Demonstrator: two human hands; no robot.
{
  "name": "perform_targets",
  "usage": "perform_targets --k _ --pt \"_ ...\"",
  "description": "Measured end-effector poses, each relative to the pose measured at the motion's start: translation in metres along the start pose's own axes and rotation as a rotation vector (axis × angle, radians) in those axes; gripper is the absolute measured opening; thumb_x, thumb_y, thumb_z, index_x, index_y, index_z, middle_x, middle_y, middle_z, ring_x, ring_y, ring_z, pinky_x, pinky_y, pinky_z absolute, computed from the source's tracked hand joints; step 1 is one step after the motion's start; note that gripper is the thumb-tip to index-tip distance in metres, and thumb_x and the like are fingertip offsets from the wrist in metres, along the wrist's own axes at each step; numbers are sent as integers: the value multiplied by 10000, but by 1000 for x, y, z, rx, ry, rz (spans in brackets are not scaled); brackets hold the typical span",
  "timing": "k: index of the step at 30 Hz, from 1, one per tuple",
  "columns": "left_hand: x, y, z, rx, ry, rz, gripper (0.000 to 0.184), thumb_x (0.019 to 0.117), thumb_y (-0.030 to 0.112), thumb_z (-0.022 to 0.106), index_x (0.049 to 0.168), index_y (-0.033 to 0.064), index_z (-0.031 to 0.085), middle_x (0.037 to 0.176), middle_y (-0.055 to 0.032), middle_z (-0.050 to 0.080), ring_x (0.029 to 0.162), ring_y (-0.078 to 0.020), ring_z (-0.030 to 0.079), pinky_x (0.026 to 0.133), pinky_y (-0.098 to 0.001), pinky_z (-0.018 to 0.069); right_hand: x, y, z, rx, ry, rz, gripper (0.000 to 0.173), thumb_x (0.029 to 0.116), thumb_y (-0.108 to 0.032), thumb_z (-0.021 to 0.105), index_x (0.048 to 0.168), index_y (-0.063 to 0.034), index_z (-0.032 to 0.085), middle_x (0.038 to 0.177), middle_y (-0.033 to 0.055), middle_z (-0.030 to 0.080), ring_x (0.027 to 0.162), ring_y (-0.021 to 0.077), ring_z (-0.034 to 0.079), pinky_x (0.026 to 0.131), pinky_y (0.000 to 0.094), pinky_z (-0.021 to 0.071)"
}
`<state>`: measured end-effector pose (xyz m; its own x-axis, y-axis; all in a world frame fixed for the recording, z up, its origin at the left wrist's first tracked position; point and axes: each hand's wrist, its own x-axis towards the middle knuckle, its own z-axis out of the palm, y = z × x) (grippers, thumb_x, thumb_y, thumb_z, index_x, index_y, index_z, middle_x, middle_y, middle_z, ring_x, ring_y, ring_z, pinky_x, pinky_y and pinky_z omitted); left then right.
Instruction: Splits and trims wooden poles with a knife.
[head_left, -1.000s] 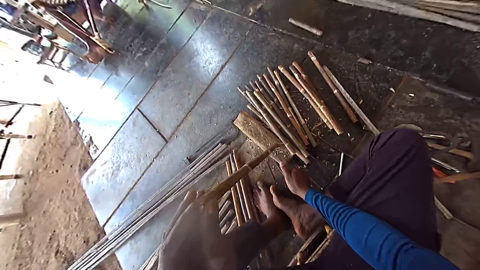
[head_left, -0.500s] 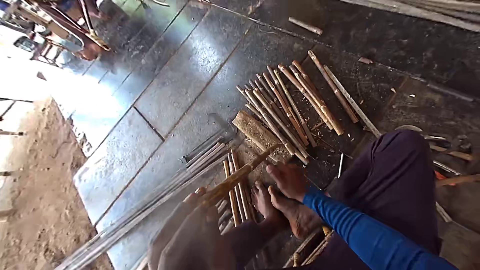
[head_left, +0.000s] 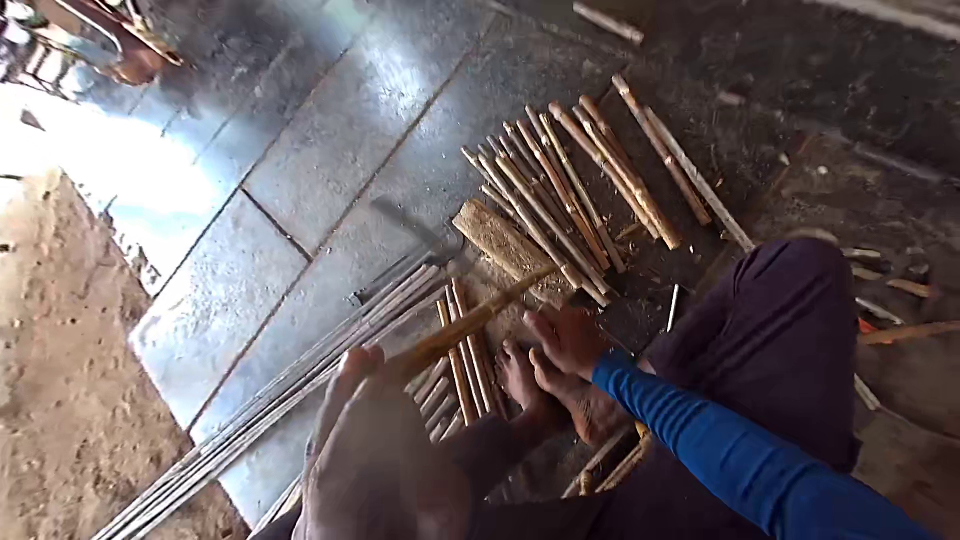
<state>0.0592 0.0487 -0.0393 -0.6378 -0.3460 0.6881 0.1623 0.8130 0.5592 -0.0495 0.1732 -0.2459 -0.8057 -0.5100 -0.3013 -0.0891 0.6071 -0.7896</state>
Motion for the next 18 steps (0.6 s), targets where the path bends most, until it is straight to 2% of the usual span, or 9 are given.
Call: perform_targets --k 2,4,6,8,10,12,15,16,18 --pt "5 -3 2 -38 5 6 264 1028 76 577 1256 86 709 1280 -73 719 1290 -332 622 1136 -543 472 5 14 5 68 4 153 834 1020 -723 144 919 -114 706 810 135 700 832 333 715 721 614 557" --pt "9 -3 2 -52 13 -21 208 1011 116 629 1197 109 725 1213 -35 744 1259 -304 643 1129 -514 484 5 3 -5 74 6 69 802 1034 -694 152 954 -123 709 797 115 695 812 307 709 719 589 560" --pt "4 1 5 -50 33 -57 150 981 98 677 1116 144 724 1130 6 762 1206 -281 676 1111 -497 510 2 0 -6 15 6 -42 758 1036 -681 155 963 -128 668 731 85 659 739 277 696 650 539 556" --pt "4 4 2 -50 56 -54 151 962 55 697 1091 128 725 1084 0 773 1164 -285 703 1076 -496 544 -2 13 3 60 -32 164 833 1017 -728 150 905 -102 689 795 134 685 816 330 706 702 597 554" --pt "8 0 3 -59 68 -36 168 966 58 696 1114 135 712 1103 14 769 1153 -261 710 1052 -464 571 9 11 -5 42 -13 195 859 1008 -741 141 901 -102 705 826 144 698 853 340 711 732 612 556" --pt "6 -2 4 -25 44 -33 164 984 84 674 1132 145 713 1156 3 753 1187 -261 689 1052 -452 566 8 -2 -13 -61 2 53 796 1023 -708 132 961 -130 674 786 110 682 803 307 709 695 560 560" --pt "4 0 -3 -15 26 -39 134 976 47 668 1087 70 739 1176 -96 726 1181 -322 677 1039 -496 565 3 19 4 42 -9 206 852 1005 -747 150 906 -104 700 813 138 696 824 337 712 705 605 560" --pt "7 -4 -3 -27 36 -39 118 972 59 679 1068 78 743 1164 -77 728 1169 -300 684 1032 -469 572 9 19 1 62 15 200 858 1003 -751 154 883 -103 705 801 138 695 816 336 711 704 611 558" --pt "9 -8 -2 -52 40 -37 105 977 85 682 1057 104 747 1138 -40 746 1162 -280 691 1040 -467 565 8 2 -12 7 -11 79 807 1014 -728 154 948 -126 687 775 108 676 794 308 702 702 577 556"
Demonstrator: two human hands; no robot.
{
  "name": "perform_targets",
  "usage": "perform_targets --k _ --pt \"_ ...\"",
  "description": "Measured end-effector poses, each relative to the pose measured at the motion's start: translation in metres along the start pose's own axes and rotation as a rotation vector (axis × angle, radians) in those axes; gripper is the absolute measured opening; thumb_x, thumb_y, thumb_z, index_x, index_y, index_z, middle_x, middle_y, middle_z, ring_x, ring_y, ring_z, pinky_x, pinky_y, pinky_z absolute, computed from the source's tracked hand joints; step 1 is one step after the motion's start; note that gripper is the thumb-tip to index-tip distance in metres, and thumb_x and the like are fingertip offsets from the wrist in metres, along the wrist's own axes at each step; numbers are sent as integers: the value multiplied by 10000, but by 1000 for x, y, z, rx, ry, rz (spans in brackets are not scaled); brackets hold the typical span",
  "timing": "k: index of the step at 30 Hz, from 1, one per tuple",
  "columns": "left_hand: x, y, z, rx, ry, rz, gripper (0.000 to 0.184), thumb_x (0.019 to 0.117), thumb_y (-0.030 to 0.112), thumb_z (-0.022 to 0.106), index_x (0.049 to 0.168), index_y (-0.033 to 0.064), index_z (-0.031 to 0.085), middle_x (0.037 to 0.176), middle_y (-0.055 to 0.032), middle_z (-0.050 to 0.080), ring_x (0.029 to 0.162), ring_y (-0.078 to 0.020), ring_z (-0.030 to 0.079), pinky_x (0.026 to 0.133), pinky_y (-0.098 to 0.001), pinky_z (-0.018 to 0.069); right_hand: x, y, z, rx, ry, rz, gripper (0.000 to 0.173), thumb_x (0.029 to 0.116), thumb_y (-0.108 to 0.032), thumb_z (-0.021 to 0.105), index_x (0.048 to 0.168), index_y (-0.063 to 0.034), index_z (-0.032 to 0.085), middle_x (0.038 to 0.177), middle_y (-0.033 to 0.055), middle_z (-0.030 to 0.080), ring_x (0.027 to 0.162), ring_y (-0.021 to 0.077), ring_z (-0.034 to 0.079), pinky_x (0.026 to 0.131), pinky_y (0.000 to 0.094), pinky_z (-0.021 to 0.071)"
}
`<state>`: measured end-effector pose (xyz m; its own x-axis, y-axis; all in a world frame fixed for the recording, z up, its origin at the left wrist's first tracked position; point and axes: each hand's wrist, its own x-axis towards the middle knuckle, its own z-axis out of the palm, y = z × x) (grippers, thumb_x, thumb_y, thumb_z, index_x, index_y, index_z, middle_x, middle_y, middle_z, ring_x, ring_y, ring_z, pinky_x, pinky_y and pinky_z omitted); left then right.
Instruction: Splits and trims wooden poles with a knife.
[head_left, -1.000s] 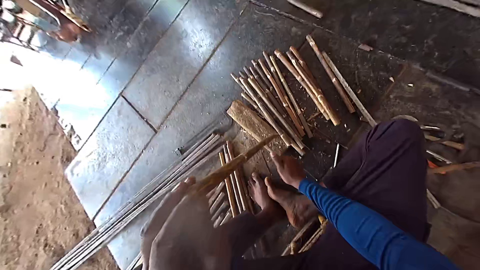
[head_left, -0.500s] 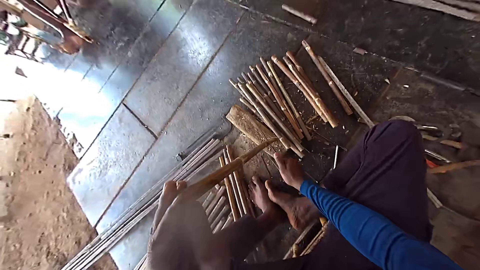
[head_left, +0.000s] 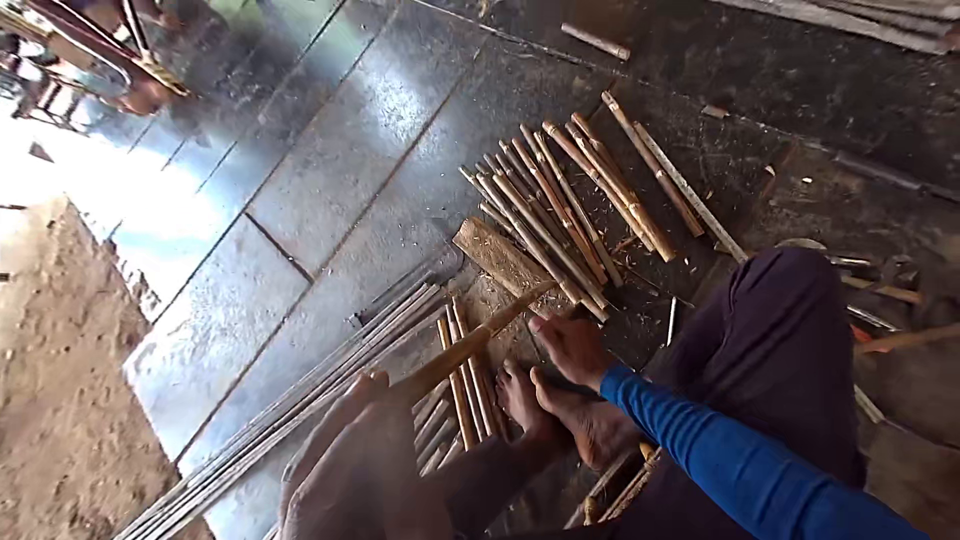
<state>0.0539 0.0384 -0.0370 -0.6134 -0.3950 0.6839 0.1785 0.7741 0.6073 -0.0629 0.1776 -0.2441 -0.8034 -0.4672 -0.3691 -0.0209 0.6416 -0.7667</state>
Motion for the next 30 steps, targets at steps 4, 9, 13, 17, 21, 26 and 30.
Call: perform_targets --k 4,9,13,17,21,26,30 --pt "-4 3 -1 -43 -9 -12 148 986 59 659 1108 99 734 1162 -48 755 1196 -299 683 1059 -477 558 -1 17 14 10 16 139 870 1006 -746 146 887 -93 708 817 145 702 844 347 715 725 619 555" --pt "-10 7 -3 -68 -25 -26 189 1003 44 615 1144 87 732 1178 -73 754 1222 -328 666 1095 -514 523 -10 7 12 -16 19 36 784 1025 -710 177 949 -122 690 777 109 685 790 307 709 694 573 563" --pt "-3 3 3 -145 -22 -40 226 1004 70 637 1203 124 729 1257 -48 732 1274 -308 639 1110 -477 521 2 8 6 23 83 44 776 1031 -697 197 902 -114 692 755 111 673 771 307 699 687 568 562" --pt "-6 7 1 -130 -34 -37 237 1007 42 612 1209 96 723 1262 -88 728 1269 -340 639 1093 -501 534 0 19 14 67 31 144 827 1026 -714 167 894 -95 699 800 141 689 819 341 707 711 609 553" --pt "-4 2 4 -189 -102 -40 271 1037 121 594 1273 177 714 1356 -36 683 1309 -284 611 1128 -465 495 1 -1 -1 -38 92 -39 739 1048 -652 178 933 -115 673 748 103 668 762 289 702 680 537 565" --pt "2 2 5 -288 -119 -46 297 1045 128 582 1313 176 700 1381 -38 666 1312 -267 604 1114 -430 497 0 5 -3 28 81 54 793 1028 -701 170 912 -117 693 784 112 684 796 307 705 693 573 561" --pt "-2 5 3 -268 -107 -61 278 1045 110 561 1290 131 689 1382 -83 661 1328 -314 589 1098 -474 511 -5 16 8 46 38 118 824 1029 -707 166 924 -93 705 811 138 695 828 329 710 729 597 560"
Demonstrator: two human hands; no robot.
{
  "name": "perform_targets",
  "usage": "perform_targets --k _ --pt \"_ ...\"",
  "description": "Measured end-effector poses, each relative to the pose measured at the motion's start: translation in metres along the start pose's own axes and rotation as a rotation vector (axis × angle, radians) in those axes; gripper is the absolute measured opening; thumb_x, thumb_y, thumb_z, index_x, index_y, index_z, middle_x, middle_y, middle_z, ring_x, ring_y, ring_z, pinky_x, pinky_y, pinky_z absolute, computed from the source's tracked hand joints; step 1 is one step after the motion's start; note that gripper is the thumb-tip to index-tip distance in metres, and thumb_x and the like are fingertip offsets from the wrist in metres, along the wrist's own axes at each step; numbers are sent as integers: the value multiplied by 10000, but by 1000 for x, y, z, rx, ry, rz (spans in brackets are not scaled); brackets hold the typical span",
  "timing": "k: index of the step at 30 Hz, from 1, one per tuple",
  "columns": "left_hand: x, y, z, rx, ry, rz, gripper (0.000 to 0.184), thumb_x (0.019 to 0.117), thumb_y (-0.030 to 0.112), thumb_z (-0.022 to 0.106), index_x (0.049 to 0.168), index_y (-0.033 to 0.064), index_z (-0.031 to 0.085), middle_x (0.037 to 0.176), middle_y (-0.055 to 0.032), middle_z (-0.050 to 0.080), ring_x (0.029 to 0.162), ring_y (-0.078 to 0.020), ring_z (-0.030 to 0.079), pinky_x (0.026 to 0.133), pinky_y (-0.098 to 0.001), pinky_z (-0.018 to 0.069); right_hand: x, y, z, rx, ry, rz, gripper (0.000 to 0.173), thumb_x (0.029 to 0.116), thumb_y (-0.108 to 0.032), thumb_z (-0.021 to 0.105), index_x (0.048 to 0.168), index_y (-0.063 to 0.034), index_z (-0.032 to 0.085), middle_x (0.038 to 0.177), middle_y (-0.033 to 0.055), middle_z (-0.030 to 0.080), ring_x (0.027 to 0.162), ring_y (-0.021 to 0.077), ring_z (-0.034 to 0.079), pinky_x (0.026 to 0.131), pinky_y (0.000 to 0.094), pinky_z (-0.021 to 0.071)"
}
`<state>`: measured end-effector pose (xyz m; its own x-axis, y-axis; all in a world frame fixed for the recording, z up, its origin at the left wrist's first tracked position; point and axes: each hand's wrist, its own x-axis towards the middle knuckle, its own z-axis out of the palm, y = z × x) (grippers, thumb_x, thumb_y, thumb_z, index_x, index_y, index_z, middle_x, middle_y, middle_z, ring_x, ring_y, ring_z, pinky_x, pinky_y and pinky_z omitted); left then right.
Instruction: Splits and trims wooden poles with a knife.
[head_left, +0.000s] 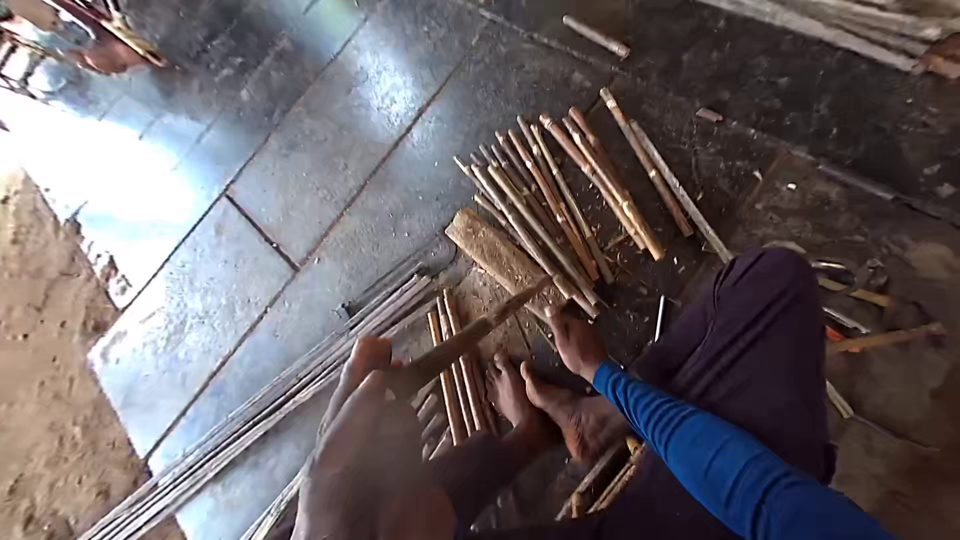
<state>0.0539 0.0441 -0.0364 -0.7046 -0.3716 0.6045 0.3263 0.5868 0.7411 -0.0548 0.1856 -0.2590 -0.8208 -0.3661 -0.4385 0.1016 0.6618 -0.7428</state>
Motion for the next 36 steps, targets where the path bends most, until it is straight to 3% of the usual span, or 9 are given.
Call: perform_targets --k 4,9,15,18,20,27,30,32,36 --pt "3 -7 2 -70 42 -27 264 1043 153 569 1279 140 687 1364 -84 670 1347 -333 567 1126 -495 483 3 -14 -13 -124 36 -113 776 1019 -714 163 942 -135 674 751 95 671 755 294 704 655 558 560" --pt "1 -9 7 -62 135 -71 181 1005 118 604 1182 144 635 1443 -138 592 1345 -398 551 1088 -549 513 1 -12 -28 -9 -170 170 826 1033 -701 165 998 -69 694 964 168 705 991 352 693 871 600 523" --pt "-1 -8 8 72 166 -26 215 948 43 699 1163 48 687 1296 -164 668 1195 -373 661 990 -490 602 -7 -2 -12 -121 97 -143 818 995 -755 118 869 -143 647 700 79 639 683 279 676 608 537 547" --pt "-10 -6 1 109 192 -32 214 933 20 713 1146 35 702 1218 -130 709 1147 -318 692 965 -454 615 -31 -27 -44 -97 -248 105 809 1073 -621 165 1193 -7 678 1143 223 709 1135 370 674 983 579 497" --pt "-7 -9 3 112 209 -24 216 926 8 716 1140 -6 699 1206 -159 715 1146 -338 695 959 -461 622 -18 -1 -14 -87 111 -32 808 1060 -646 214 916 -33 721 847 184 720 806 339 722 704 561 562" --pt "2 0 14 151 376 53 362 854 31 812 1178 58 653 1146 -84 738 1063 -284 734 909 -450 648 10 13 -12 -6 -23 164 788 1049 -665 243 989 -51 734 938 173 719 945 334 704 863 569 543" --pt "3 -1 39 254 283 143 368 943 142 741 1295 210 660 1238 -10 723 1134 -195 706 947 -403 619 6 -20 -55 154 154 -14 767 1058 -640 242 875 -51 698 693 122 614 641 284 623 634 515 532" --pt "0 -35 78 313 118 126 220 991 167 670 1201 118 713 1258 -55 720 1222 -216 662 1034 -437 567 -5 -30 -91 324 197 -42 777 1046 -673 224 919 -40 656 611 79 511 489 234 511 485 461 495" --pt "-16 -126 170 333 -411 -81 216 992 114 636 1172 82 752 1346 -64 678 1333 -240 584 1130 -447 483 -13 3 -142 422 362 -5 736 1064 -633 260 1015 -25 670 659 67 551 486 187 487 456 416 470"
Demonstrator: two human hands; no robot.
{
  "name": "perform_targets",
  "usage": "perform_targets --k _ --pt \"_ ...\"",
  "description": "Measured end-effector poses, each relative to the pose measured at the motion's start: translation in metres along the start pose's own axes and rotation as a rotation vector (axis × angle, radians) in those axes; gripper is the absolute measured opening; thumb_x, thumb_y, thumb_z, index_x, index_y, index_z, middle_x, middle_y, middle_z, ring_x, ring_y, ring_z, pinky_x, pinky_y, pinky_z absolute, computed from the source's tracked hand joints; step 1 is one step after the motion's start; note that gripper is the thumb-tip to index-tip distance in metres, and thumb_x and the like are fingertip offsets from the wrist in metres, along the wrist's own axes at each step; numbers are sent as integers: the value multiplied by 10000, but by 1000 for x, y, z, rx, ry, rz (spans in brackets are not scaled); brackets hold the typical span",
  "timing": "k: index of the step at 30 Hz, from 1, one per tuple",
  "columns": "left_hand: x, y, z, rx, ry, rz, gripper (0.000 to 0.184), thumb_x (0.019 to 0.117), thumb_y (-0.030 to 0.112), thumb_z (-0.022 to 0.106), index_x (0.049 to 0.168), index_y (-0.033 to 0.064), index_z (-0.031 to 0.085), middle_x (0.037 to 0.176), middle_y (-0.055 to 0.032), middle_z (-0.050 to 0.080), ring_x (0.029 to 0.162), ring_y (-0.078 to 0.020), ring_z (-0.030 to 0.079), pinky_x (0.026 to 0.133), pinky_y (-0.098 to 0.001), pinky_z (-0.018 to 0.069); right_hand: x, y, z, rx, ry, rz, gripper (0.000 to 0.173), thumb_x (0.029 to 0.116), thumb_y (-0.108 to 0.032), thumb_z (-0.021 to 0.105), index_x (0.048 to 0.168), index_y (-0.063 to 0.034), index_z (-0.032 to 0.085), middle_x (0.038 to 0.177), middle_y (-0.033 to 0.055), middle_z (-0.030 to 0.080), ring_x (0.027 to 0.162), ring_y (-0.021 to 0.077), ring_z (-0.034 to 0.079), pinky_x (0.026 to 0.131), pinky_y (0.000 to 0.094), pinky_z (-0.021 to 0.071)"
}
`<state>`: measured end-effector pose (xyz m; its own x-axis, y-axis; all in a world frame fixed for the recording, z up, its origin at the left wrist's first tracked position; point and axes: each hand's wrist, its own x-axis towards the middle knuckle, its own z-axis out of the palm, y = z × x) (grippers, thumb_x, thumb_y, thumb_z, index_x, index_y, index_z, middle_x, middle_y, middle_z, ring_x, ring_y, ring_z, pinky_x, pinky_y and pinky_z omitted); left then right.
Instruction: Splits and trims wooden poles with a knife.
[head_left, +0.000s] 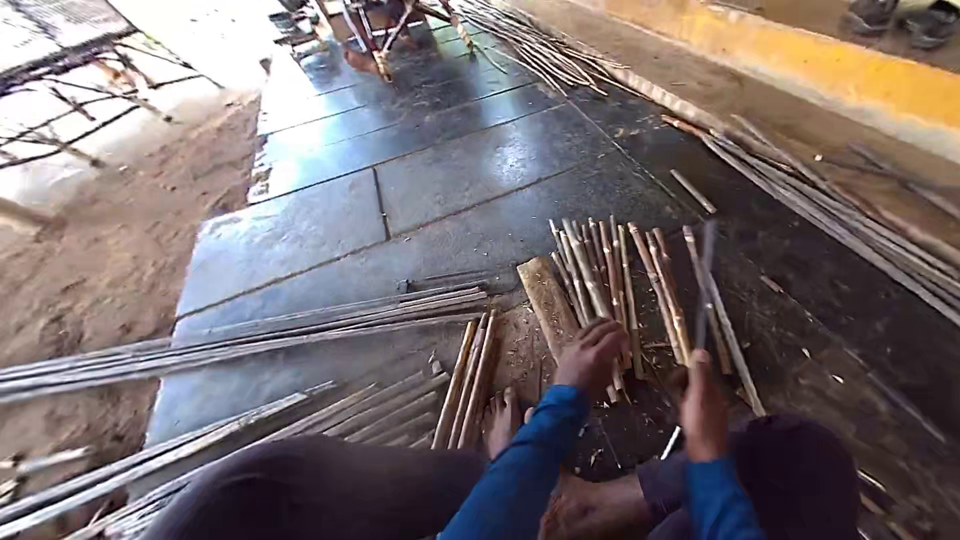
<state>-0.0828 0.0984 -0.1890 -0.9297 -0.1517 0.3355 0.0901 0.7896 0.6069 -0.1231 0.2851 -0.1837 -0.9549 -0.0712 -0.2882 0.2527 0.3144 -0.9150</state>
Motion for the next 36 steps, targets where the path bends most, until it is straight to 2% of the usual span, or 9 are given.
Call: perform_targets --k 3,5,14,21,25,29,32,34,36 --pt "-9 -21 41 126 -479 9 245 978 234 674 1177 109 745 1443 -52 609 1405 -238 506 1198 -458 391 2 23 -9 77 84 79 744 1052 -669 229 902 -71 645 532 -7 443 401 142 424 387 368 433" --pt "-25 -37 42 179 -490 -13 261 991 334 657 1146 146 750 1382 -23 647 1369 -208 537 1197 -451 389 3 24 -6 165 96 78 721 1053 -669 229 851 -97 619 485 -37 382 359 125 394 347 351 424" --pt "-134 -165 -46 521 -264 -1437 728 906 454 729 1435 6 508 1409 -239 565 1253 -399 606 1002 -560 525 8 12 40 143 -112 67 626 1098 -525 316 914 -40 667 515 -12 404 372 141 398 349 348 415" --pt "-102 -158 -59 713 -623 -1213 376 950 331 621 1216 84 717 1285 -182 684 1194 -378 654 934 -614 534 9 18 43 186 -130 117 645 1078 -585 326 880 -66 655 502 -18 371 364 133 368 341 321 389" --pt "-50 -145 -104 454 -216 -1134 476 966 506 612 1212 114 724 1172 -206 722 1124 -415 682 932 -659 523 13 11 41 147 -112 108 645 1088 -565 308 913 -59 668 509 -15 395 377 133 386 366 332 407" --pt "2 -106 -154 -509 343 -806 343 1050 166 535 1346 -1 579 1074 -189 755 950 -305 754 877 -483 621 3 27 35 275 -141 20 706 1055 -658 289 933 -67 657 524 -44 385 386 98 357 371 319 391" --pt "24 -49 -180 -1224 371 -660 681 1071 552 97 1384 108 507 1236 -208 705 1121 -360 699 958 -529 560 -21 -21 38 227 -204 117 655 1069 -630 207 911 -118 582 572 -42 357 447 101 377 462 323 436" --pt "17 -25 -168 -1232 244 -628 663 1068 590 176 1367 95 501 1142 -161 714 984 -298 727 871 -482 608 -25 -19 38 219 -192 133 637 1069 -629 234 887 -122 576 572 -37 363 449 99 376 461 315 426" --pt "13 -6 -136 -1021 248 -662 409 1056 236 544 1406 41 467 933 -161 695 716 -262 705 684 -438 631 -9 19 39 318 -148 23 653 1070 -610 327 887 -63 633 529 -39 366 388 87 347 372 299 383"
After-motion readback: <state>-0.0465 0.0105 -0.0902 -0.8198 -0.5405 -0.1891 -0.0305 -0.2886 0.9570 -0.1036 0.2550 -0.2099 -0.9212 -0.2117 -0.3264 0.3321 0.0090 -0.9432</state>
